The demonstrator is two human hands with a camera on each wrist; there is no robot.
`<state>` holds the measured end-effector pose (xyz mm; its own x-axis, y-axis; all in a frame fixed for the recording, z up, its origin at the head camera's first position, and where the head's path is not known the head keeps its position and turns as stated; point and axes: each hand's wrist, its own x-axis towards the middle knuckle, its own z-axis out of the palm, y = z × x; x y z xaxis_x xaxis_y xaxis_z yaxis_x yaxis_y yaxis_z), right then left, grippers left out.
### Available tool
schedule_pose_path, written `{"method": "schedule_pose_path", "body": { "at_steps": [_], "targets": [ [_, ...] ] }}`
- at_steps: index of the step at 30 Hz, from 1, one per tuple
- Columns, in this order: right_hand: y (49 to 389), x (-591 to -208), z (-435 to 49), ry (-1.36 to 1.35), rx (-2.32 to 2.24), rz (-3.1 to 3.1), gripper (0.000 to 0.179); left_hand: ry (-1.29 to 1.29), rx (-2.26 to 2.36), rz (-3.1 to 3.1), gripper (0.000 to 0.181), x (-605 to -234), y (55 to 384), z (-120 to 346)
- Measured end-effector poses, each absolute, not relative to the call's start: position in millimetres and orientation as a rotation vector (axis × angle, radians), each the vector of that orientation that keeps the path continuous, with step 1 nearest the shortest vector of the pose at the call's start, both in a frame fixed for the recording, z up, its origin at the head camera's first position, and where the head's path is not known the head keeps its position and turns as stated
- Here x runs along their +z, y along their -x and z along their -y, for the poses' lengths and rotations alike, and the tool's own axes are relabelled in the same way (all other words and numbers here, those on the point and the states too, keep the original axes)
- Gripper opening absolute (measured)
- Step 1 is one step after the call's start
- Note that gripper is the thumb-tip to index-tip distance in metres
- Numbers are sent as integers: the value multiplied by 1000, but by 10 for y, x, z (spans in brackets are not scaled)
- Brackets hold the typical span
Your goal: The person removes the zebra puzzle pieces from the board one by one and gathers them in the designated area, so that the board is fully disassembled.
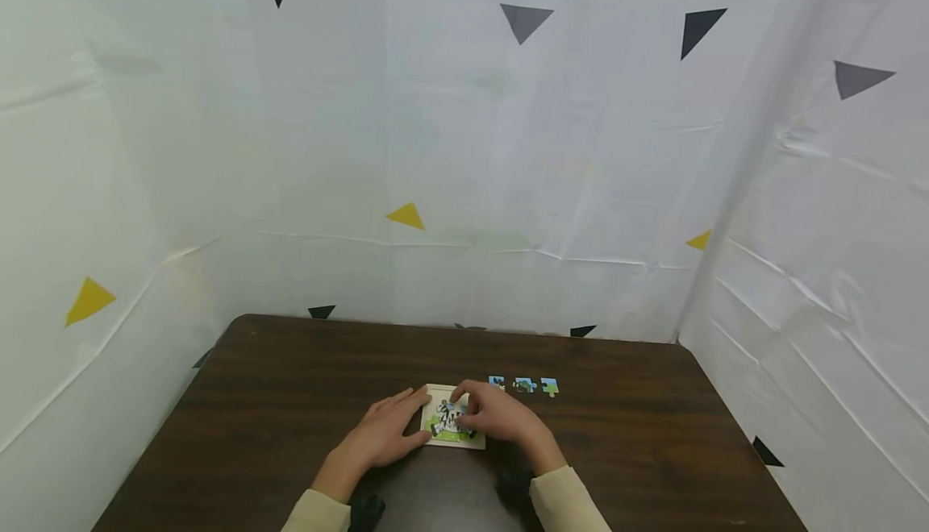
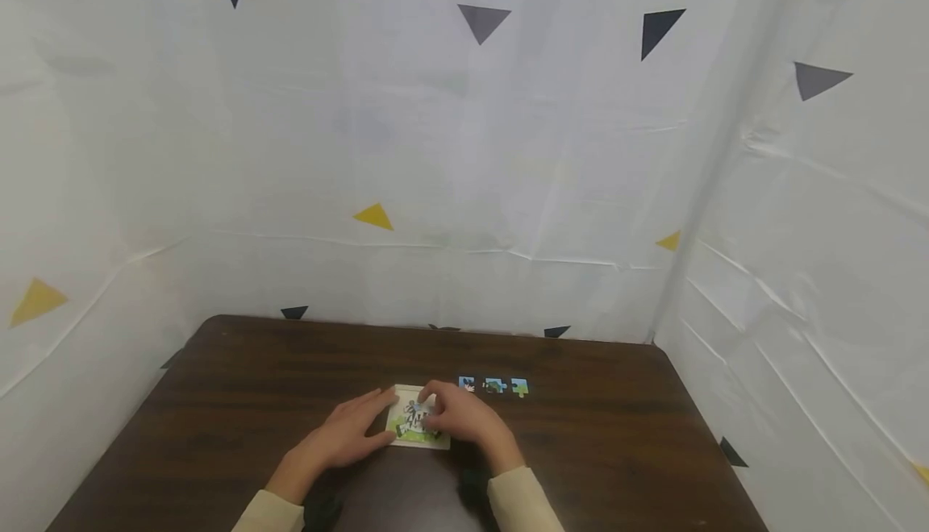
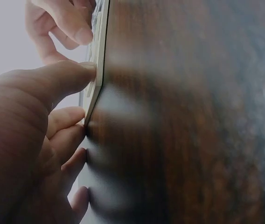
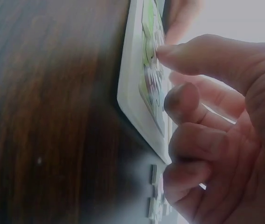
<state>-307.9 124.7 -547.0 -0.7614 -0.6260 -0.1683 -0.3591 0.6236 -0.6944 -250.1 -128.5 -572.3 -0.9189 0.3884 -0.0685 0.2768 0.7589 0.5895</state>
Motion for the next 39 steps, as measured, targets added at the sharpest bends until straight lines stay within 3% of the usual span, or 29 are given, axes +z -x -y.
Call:
{"method": "schedule_pose_path", "body": {
  "at_steps": [22, 39],
  "targets": [
    [3032, -5429, -1249, 756, -988, -2459, 24, -511, 878, -2765, 68, -5688, 2438, 1308],
    [2938, -5061, -1791, 591, -1097, -2604, 27, -459, 860, -2792, 67, -5685, 2413, 1310]
  ]
}}
